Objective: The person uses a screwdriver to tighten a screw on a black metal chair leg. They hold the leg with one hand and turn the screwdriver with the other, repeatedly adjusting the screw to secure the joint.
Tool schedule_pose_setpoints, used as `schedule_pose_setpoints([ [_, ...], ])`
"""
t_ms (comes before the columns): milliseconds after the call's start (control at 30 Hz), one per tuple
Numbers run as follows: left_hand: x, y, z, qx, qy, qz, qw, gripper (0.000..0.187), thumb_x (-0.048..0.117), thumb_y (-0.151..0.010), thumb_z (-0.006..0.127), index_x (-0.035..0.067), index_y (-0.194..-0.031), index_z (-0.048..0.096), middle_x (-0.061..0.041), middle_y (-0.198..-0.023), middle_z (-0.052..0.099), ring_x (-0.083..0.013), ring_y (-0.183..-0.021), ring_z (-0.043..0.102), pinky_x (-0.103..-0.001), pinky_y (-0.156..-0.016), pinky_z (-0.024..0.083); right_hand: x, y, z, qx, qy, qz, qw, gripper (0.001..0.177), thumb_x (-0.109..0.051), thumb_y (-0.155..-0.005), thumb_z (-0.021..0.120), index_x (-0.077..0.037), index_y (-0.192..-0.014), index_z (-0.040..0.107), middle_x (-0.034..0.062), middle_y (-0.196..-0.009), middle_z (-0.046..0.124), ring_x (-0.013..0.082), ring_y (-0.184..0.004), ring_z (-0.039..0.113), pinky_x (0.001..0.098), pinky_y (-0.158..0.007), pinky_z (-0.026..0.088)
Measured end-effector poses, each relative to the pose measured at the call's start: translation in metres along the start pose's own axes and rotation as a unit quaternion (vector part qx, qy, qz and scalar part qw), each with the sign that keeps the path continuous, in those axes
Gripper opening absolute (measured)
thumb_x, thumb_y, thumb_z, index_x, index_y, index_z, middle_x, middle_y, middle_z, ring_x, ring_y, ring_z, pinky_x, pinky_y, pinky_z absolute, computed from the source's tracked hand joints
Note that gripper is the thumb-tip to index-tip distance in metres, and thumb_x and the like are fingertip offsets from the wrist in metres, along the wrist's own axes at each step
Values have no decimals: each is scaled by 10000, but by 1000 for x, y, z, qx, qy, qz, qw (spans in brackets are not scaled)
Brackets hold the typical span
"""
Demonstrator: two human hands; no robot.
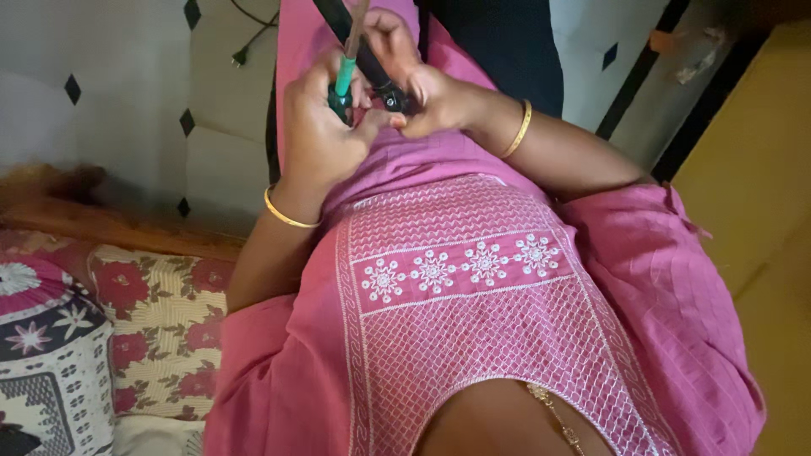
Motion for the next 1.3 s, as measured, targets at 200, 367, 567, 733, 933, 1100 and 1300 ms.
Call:
schedule_pose_setpoints([
  [200,8,2,5,14,-60,52,997,504,46,-809,972,42,-1002,506,-73,-786,574,-225,-688,612,-354,-661,495,-5,9,-8,-52,-216,-40,974,1230,-414,-811,884,-125,-1693,77,44,-1764,140,85,-1603,188,259,-1344,158],
  [367,3,1,12,21,-175,62,982,480,92,-775,966,56,-1034,564,-95,-851,592,-297,-814,635,-411,-730,511,7,10,-11,9,-194,-3,981,901,-555,-966,756,-53,-1620,392,101,-1638,409,111,-1400,467,272,-1211,356],
  [567,-13,-9,20,25,-166,89,982,569,129,-781,981,-2,-1146,565,-114,-856,620,-323,-815,648,-421,-735,517,19,0,-19,113,-115,62,985,307,-329,-1067,636,-25,-1113,632,105,-1051,661,106,-895,657,251,-785,526],
  [733,-21,-16,19,24,-116,47,992,626,227,-820,1038,45,-1153,541,-90,-950,673,-268,-872,709,-385,-800,562,6,-7,-24,139,-164,-22,976,293,-339,-1133,608,-50,-1113,572,36,-1071,627,81,-804,542,226,-687,423],
  [933,-6,-12,4,90,-191,128,969,867,324,-602,1078,-17,-1117,469,-169,-941,549,-300,-846,591,-406,-769,520,5,-5,-16,137,-162,-44,976,340,-380,-1159,619,-55,-1100,539,1,-961,523,91,-855,491,254,-783,424],
  [1100,-23,-15,4,50,-125,42,990,853,324,-679,1101,48,-1218,500,-88,-988,616,-230,-917,624,-370,-854,568,-1,-8,-19,159,-83,-31,983,391,-436,-1123,625,-54,-1070,561,-10,-936,512,81,-884,499,242,-812,414],
  [1300,-67,-11,15,28,62,-149,986,966,319,-617,1010,28,-1284,374,40,-1016,652,-82,-890,714,-235,-787,608,3,-14,-21,179,-89,-38,979,344,-396,-1104,638,-59,-1044,598,-12,-956,565,73,-867,521,236,-799,416],
])
Point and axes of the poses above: each hand's wrist, its own y-axis away from the middle knuckle, its own z-axis out of the palm, x = y × z, the point moved 7 cm from there along -y, towards the middle knuckle
